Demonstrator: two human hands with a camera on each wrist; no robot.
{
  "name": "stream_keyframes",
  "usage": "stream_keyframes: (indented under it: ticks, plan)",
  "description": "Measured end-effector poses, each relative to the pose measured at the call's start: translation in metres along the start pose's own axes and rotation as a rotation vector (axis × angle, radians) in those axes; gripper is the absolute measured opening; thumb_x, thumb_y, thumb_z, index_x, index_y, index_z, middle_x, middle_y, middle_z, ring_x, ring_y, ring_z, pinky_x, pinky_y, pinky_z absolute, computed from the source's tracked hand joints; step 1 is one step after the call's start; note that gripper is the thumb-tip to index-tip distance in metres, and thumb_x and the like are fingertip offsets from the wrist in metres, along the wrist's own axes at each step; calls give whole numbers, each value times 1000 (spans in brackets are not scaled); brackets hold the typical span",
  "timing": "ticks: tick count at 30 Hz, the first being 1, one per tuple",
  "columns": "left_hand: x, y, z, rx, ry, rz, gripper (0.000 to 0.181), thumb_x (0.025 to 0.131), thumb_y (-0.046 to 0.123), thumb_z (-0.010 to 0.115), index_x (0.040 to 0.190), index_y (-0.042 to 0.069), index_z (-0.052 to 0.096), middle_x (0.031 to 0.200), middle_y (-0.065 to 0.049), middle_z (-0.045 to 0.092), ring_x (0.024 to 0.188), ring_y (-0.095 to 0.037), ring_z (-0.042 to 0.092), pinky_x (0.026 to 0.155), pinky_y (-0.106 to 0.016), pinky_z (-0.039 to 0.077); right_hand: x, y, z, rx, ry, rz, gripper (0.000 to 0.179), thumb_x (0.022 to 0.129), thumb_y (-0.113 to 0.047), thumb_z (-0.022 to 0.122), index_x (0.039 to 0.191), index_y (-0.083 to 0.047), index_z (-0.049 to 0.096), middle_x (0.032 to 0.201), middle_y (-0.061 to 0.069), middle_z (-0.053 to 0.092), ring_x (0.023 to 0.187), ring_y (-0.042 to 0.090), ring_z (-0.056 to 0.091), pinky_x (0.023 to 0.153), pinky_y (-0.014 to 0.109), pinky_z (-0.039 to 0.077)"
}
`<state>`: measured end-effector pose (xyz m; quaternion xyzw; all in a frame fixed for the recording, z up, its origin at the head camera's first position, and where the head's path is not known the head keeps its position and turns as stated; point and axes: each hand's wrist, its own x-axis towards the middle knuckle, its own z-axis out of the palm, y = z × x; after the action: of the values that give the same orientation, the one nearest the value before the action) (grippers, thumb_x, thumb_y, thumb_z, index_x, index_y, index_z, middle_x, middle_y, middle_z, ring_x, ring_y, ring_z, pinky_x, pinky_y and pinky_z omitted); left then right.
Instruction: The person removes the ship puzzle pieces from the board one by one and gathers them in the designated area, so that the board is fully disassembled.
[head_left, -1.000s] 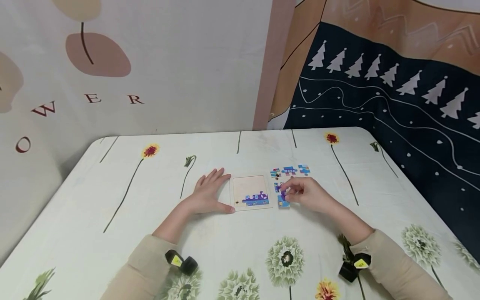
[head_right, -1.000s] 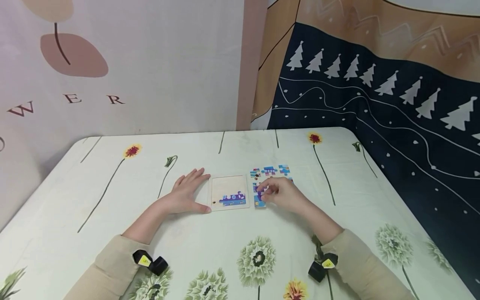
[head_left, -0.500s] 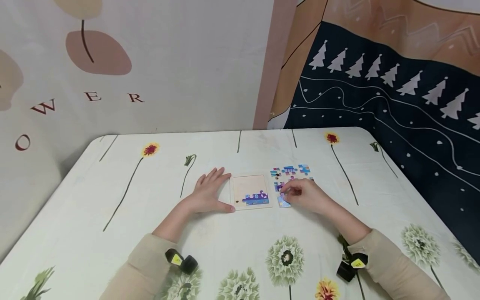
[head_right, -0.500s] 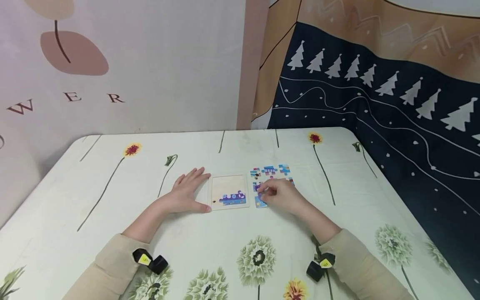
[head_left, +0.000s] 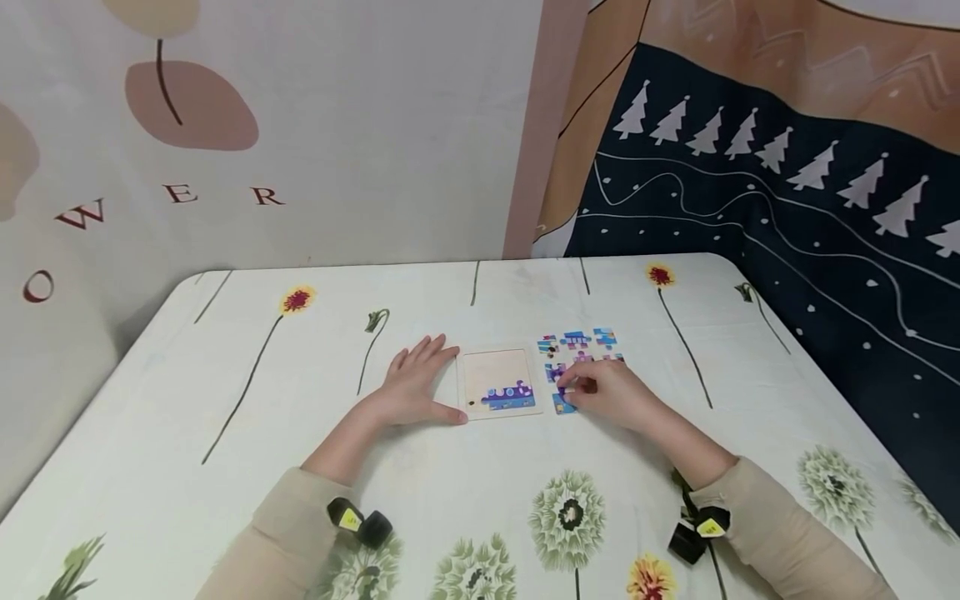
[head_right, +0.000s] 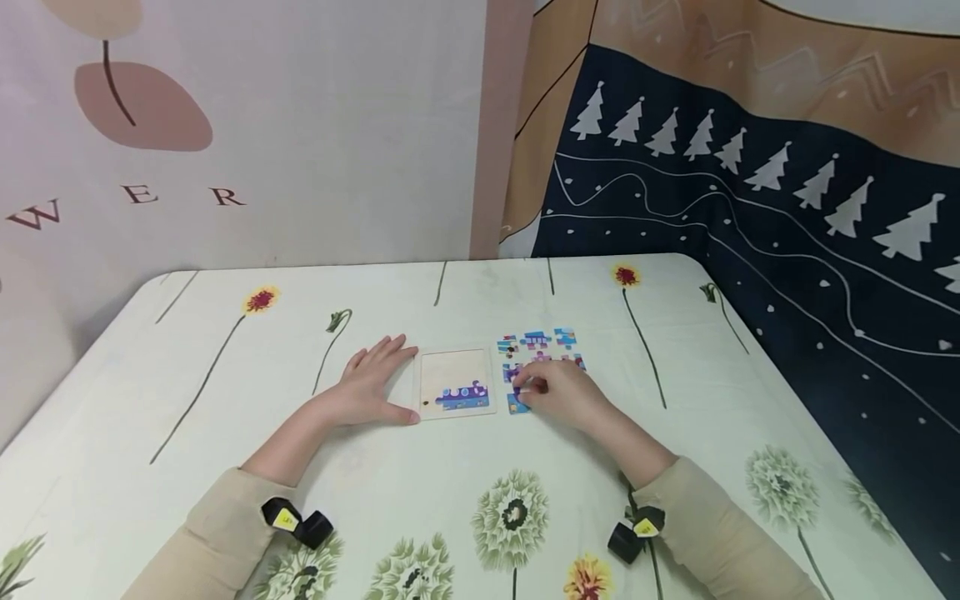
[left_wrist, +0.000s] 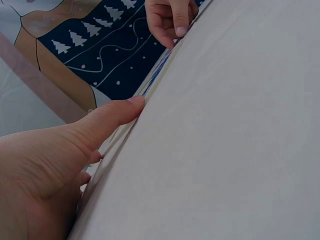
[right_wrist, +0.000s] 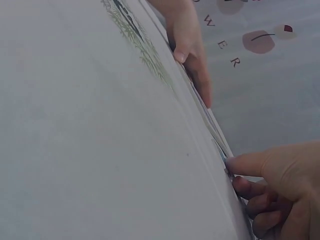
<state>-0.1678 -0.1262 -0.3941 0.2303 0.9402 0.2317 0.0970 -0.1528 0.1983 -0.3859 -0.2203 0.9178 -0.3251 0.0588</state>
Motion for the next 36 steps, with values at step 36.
stream_keyframes:
  ticks: [36]
  plan:
    - [0,1,-1,-15,-3,-4,104,70,52,80,149,6,30,158,-17,12,144,-34,3,110,-59,0,32,-46,18,4,-63,-81,23,80,-17,78,103,-14,72,79,-11,61,58,8,50,54,27,44]
